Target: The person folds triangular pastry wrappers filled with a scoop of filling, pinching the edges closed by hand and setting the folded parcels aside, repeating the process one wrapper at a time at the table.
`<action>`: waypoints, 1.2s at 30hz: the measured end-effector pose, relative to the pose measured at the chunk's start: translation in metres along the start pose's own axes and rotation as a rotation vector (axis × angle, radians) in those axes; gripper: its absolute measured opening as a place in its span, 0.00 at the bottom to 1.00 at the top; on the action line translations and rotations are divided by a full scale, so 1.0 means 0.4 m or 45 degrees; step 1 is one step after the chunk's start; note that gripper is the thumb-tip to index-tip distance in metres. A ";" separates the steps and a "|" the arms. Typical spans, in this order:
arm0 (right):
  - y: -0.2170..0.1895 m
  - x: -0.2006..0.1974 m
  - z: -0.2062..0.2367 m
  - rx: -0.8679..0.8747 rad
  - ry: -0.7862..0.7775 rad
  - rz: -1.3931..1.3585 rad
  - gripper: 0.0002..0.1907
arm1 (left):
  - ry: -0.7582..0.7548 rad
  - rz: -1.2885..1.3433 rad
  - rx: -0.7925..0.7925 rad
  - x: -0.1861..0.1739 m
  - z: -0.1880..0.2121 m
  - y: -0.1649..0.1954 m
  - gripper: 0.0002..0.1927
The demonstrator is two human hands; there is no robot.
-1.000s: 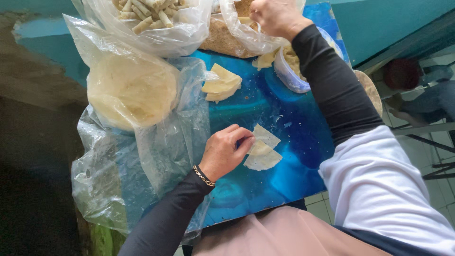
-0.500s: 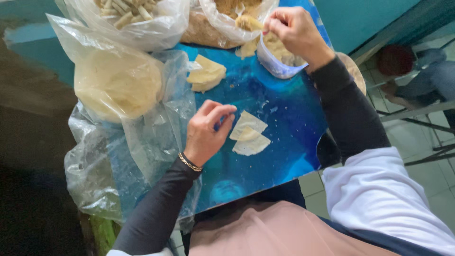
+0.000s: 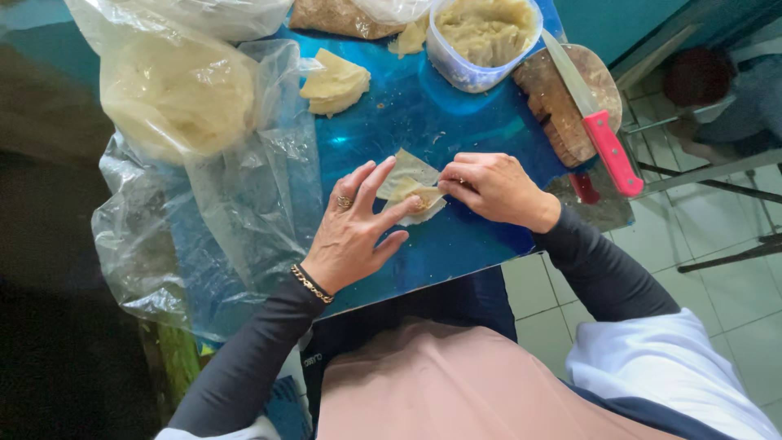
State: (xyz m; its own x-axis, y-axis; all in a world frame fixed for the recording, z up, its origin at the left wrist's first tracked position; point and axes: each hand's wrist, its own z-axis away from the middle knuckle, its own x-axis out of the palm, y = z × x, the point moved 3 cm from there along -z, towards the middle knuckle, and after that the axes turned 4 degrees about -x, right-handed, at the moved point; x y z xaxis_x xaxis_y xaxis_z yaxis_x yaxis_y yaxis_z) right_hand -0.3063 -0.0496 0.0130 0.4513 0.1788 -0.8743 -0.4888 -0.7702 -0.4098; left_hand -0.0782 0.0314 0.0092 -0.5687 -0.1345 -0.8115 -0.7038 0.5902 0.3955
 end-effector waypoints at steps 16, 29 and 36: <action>0.016 -0.028 -0.030 -0.086 0.023 0.175 0.06 | -0.073 -0.113 0.009 0.045 0.007 -0.032 0.28; 0.041 -0.031 -0.077 -0.081 -0.018 0.158 0.05 | 0.009 0.089 0.000 0.008 -0.015 -0.074 0.23; 0.080 -0.072 -0.104 -0.011 0.003 0.136 0.05 | -0.031 0.069 -0.012 0.006 -0.020 -0.099 0.20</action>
State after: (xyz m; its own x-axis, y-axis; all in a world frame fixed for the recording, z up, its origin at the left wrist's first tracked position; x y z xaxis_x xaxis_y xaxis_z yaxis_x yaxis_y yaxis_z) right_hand -0.3039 -0.1049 0.0359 0.3991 0.0940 -0.9121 -0.5274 -0.7902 -0.3122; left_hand -0.0552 0.0012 -0.0051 -0.5959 -0.0831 -0.7988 -0.6762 0.5885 0.4432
